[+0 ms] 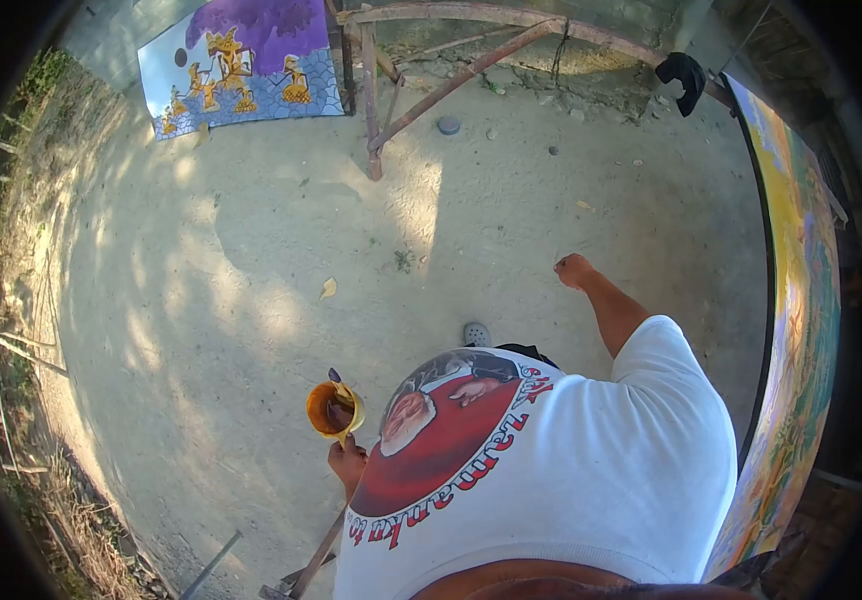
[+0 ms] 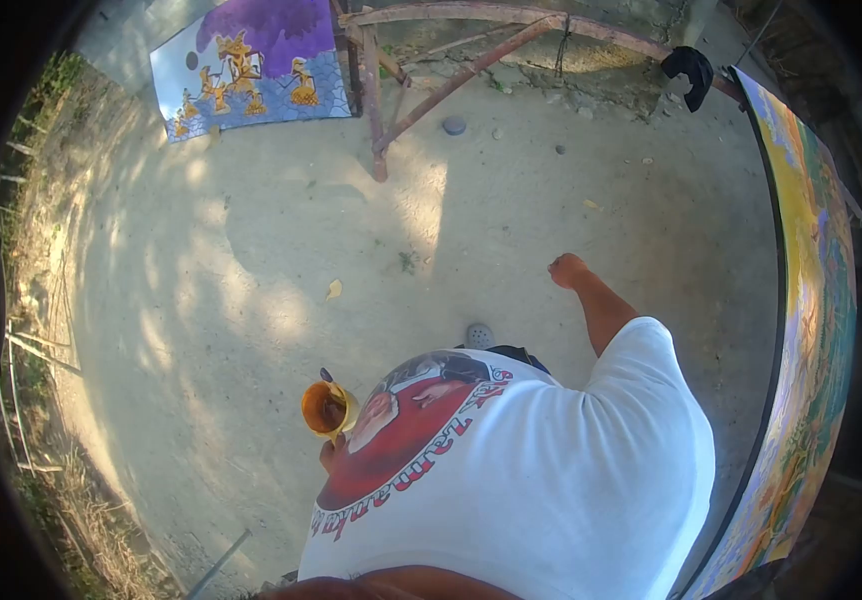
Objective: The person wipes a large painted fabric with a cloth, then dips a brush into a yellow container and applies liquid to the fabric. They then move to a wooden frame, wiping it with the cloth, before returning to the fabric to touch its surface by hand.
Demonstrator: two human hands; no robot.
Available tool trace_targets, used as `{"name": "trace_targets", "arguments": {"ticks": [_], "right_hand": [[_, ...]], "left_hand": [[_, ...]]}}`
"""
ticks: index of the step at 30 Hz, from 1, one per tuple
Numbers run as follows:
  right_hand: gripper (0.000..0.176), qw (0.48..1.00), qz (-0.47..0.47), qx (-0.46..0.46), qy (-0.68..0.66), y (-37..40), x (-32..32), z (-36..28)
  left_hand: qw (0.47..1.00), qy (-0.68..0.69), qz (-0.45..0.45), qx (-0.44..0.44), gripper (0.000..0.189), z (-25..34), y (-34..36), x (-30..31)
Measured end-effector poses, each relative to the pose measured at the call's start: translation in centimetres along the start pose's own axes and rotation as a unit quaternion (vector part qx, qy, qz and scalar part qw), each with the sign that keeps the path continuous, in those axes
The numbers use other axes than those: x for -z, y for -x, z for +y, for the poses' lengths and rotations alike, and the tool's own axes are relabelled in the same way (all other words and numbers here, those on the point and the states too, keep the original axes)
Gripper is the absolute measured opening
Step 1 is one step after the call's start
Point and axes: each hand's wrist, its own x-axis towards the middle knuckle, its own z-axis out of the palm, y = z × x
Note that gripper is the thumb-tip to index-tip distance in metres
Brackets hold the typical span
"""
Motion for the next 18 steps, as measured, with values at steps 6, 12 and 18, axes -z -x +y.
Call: {"name": "trace_targets", "arguments": {"ticks": [6,12,18], "right_hand": [[0.036,0.994,0.052,0.091,0.025,-10.4,3.2,-13.4],[0.036,0.96,0.04,0.275,-0.038,-11.2,2.6,-28.9],[0.031,0.981,-0.04,0.188,-0.002,-13.7,2.9,-31.9]], "left_hand": [[0.984,0.064,0.098,0.133,0.03,1.7,-1.8,-0.4],[0.973,0.059,0.135,0.18,0.032,2.2,-6.7,0.6],[0.989,0.05,0.088,0.105,0.033,-2.8,-18.9,3.7]]}}
